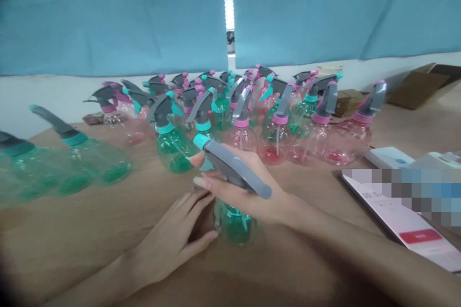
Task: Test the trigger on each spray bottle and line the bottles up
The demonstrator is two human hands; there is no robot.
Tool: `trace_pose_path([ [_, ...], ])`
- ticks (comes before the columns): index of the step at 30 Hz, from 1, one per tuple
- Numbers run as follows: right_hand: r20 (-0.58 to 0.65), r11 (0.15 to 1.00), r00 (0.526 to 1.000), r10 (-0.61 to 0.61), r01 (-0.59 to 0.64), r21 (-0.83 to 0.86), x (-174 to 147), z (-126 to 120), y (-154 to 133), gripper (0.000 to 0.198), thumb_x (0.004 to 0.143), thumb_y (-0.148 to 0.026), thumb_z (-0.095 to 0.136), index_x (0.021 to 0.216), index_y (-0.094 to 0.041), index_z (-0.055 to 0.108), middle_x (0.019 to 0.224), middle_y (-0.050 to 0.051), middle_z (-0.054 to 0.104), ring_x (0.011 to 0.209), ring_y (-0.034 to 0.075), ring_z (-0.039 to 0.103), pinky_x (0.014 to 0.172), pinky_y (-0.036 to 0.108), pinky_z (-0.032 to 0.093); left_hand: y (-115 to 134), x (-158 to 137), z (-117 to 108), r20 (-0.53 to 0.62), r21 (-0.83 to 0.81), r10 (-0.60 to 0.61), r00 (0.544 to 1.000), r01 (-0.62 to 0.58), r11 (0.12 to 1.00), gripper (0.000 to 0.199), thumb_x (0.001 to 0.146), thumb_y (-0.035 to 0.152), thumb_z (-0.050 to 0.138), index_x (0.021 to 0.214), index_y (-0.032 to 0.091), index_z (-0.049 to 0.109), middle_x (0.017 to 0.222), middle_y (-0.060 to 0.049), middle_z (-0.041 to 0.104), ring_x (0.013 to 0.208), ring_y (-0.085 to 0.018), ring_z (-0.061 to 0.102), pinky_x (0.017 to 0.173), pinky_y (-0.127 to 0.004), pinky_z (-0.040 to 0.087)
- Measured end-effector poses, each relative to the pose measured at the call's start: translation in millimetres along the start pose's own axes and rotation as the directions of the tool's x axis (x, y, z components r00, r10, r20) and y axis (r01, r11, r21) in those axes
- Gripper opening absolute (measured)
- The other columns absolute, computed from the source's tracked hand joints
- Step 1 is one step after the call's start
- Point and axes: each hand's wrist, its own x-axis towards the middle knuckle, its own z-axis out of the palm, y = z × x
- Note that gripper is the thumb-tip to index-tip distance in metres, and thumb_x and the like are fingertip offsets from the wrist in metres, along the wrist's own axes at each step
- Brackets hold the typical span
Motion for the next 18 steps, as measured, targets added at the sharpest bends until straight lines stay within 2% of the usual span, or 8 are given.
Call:
trace_pose_path([
  [10,0.031,1.000,0.999,-0.021,0.021,0.020,1,-3,7,0.028,0.079,-0.024,0.068,0.105,-0.022,0.058,0.118,0.005,0.063,0.097,0.017,0.067,0.091,0.032,0.053,0,0,0,-0.016,-0.007,-0.006,1.000,0.006,1.000,0.053,0.092,0.038,0.054,0.139,0.019,0.037,0.145,-0.013,0.039,0.133,-0.031,0.034,0.106,-0.051,0.032],
  [18,0.045,0.997,0.999,-0.019,0.022,-0.071,-1,-5,15,0.027,0.084,-0.034,0.063,0.109,-0.025,0.058,0.096,0.002,0.067,0.078,0.015,0.068,0.074,0.031,0.056,-1,-1,2,-0.010,0.003,0.001,1.000,-0.001,1.000,0.054,0.092,0.038,0.055,0.138,0.017,0.036,0.146,-0.013,0.036,0.135,-0.030,0.031,0.108,-0.050,0.030],
])
